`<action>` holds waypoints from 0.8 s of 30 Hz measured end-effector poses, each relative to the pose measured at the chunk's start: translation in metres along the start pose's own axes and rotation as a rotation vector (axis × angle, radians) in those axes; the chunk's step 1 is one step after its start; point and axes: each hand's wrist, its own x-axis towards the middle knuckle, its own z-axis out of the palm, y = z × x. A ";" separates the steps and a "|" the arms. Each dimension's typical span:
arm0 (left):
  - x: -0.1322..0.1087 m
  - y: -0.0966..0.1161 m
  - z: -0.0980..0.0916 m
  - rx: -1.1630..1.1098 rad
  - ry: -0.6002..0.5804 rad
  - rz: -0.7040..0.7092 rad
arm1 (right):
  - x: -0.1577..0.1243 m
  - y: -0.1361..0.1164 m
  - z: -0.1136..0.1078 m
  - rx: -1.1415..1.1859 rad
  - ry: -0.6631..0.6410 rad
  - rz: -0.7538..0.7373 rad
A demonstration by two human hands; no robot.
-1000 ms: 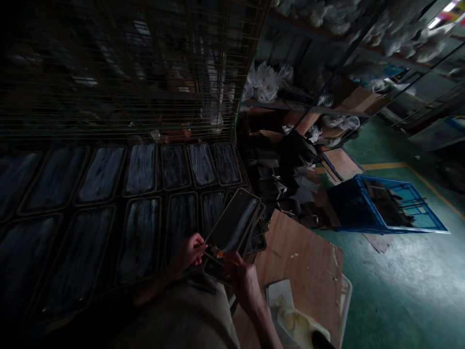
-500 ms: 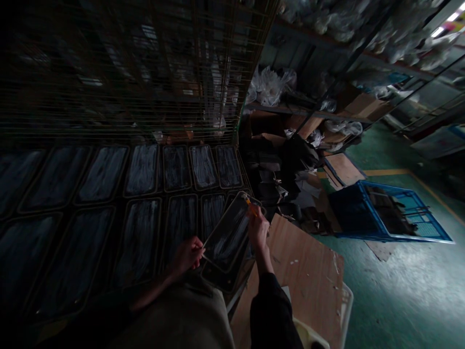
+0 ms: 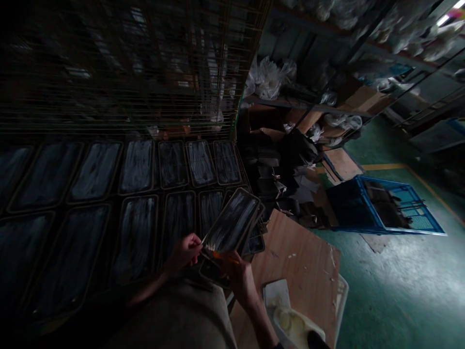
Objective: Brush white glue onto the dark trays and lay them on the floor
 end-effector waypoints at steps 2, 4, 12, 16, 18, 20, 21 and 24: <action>0.001 -0.002 0.000 0.017 0.008 -0.013 | 0.011 0.002 -0.014 0.078 0.075 0.038; 0.002 -0.005 0.001 0.025 0.009 -0.007 | 0.031 0.002 -0.033 0.088 0.219 0.016; 0.002 -0.013 0.003 0.049 0.022 0.097 | 0.109 -0.009 -0.088 -0.207 0.609 -0.245; 0.002 -0.014 0.004 0.018 0.029 0.086 | 0.108 -0.007 -0.079 -0.445 0.439 -0.275; 0.003 -0.013 0.005 -0.002 0.040 0.051 | 0.089 -0.002 -0.068 -0.506 0.299 -0.305; 0.003 -0.011 0.005 0.001 0.048 0.008 | 0.061 0.002 -0.057 -0.477 0.164 -0.299; 0.002 -0.009 0.005 0.006 0.048 -0.017 | 0.046 0.003 -0.053 -0.432 0.107 -0.265; -0.002 -0.002 0.003 0.005 0.024 -0.051 | 0.016 0.001 -0.051 -0.222 0.016 -0.127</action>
